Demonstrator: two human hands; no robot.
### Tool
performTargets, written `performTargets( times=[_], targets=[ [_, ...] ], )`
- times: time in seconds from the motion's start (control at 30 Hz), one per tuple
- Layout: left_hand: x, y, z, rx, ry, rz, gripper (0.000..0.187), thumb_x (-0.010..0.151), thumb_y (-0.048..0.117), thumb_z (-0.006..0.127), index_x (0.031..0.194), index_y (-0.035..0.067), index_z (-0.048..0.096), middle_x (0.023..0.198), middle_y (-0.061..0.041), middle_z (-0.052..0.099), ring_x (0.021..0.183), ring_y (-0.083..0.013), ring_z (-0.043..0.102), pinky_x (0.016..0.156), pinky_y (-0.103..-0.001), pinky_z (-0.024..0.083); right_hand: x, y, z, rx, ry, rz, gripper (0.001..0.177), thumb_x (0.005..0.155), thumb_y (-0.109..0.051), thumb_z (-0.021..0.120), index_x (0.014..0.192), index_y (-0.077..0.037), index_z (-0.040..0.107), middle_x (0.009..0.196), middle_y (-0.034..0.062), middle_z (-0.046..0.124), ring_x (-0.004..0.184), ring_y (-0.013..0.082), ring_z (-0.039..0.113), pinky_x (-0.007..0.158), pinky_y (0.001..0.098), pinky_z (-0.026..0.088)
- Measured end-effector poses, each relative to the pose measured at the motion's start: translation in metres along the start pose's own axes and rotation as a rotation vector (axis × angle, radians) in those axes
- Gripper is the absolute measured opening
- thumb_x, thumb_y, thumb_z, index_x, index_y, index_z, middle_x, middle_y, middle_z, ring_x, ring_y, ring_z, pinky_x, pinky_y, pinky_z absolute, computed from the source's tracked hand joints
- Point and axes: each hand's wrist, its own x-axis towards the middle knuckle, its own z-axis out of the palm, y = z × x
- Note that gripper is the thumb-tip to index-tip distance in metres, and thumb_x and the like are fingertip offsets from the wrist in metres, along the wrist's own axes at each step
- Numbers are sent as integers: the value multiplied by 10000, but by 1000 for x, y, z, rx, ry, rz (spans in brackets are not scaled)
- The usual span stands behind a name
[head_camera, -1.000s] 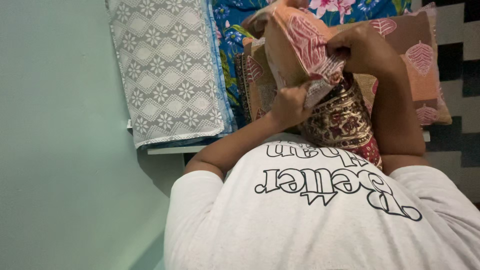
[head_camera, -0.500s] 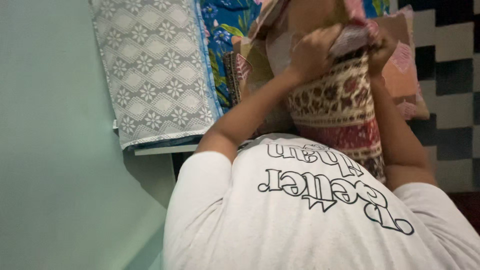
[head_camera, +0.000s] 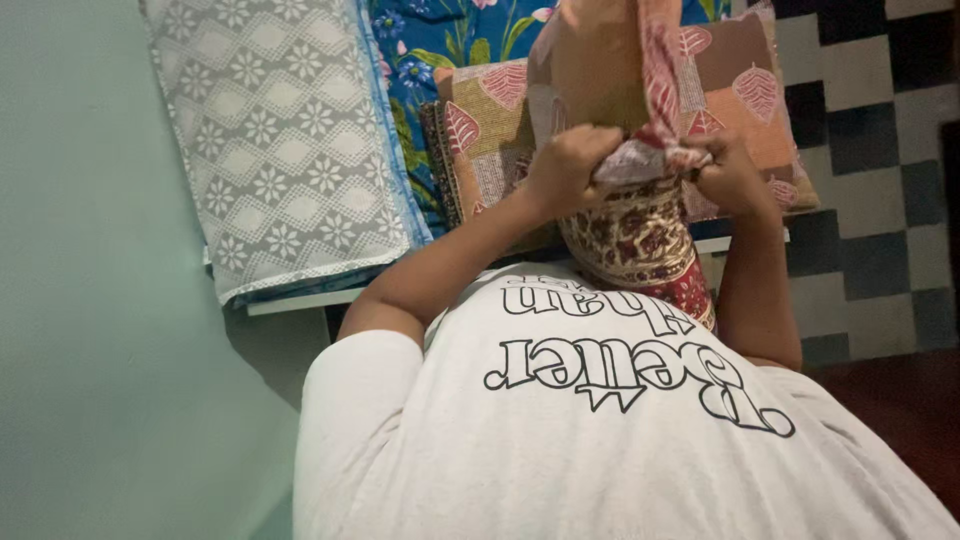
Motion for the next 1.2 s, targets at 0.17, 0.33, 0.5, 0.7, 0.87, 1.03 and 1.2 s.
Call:
performTargets(
  times=[0.17,0.33,0.5,0.7,0.87,1.03,1.2],
  targets=[
    [-54,34,-14,-283,-183,-102,448,707,224,723,1105,21,706,909,-201,722,813,-350,727,754,-434,567,-21,9,6,-48,-192,-102,283,747,12,709,1025,58,742,853,141,717,765,176,604,700,365,498],
    [-69,50,-20,-268,-311,-121,445,786,257,736,1161,23,692,966,-210,730,884,-356,730,814,-436,585,-27,-30,5,-39,-267,-69,313,646,41,568,893,-2,756,767,46,735,709,122,653,637,327,510],
    [-63,56,-28,-62,-288,-55,549,663,282,770,1141,19,709,858,-220,718,828,-401,707,760,-484,562,-29,-57,10,14,-260,-65,88,789,6,668,832,-6,744,699,23,694,681,104,600,618,311,462],
    [-65,44,-50,-25,-280,-136,719,655,572,860,1100,23,726,866,-224,716,812,-402,703,742,-474,560,-26,-88,1,-108,-294,-273,345,704,-38,712,1048,-19,702,824,42,685,765,113,601,685,303,491],
    [-87,19,-43,-64,-87,-156,694,780,663,777,1078,38,729,973,-201,746,910,-374,732,811,-440,577,-24,-125,11,-36,-354,-297,442,761,-200,844,1151,-55,694,979,56,719,898,159,651,795,333,536],
    [-120,-6,-46,-157,-129,-406,699,881,679,644,1111,26,742,1011,-171,769,909,-295,758,806,-386,581,-23,-146,24,-87,-394,-300,538,735,-241,858,1217,-65,695,1061,62,738,950,168,689,828,346,560],
    [-137,-43,-54,-163,193,-561,837,987,778,390,1169,32,723,1052,-129,778,970,-295,744,863,-379,554,-24,-163,30,-119,-424,-271,594,712,-261,869,1249,-76,696,1072,61,732,925,174,695,779,349,565]
  ],
)
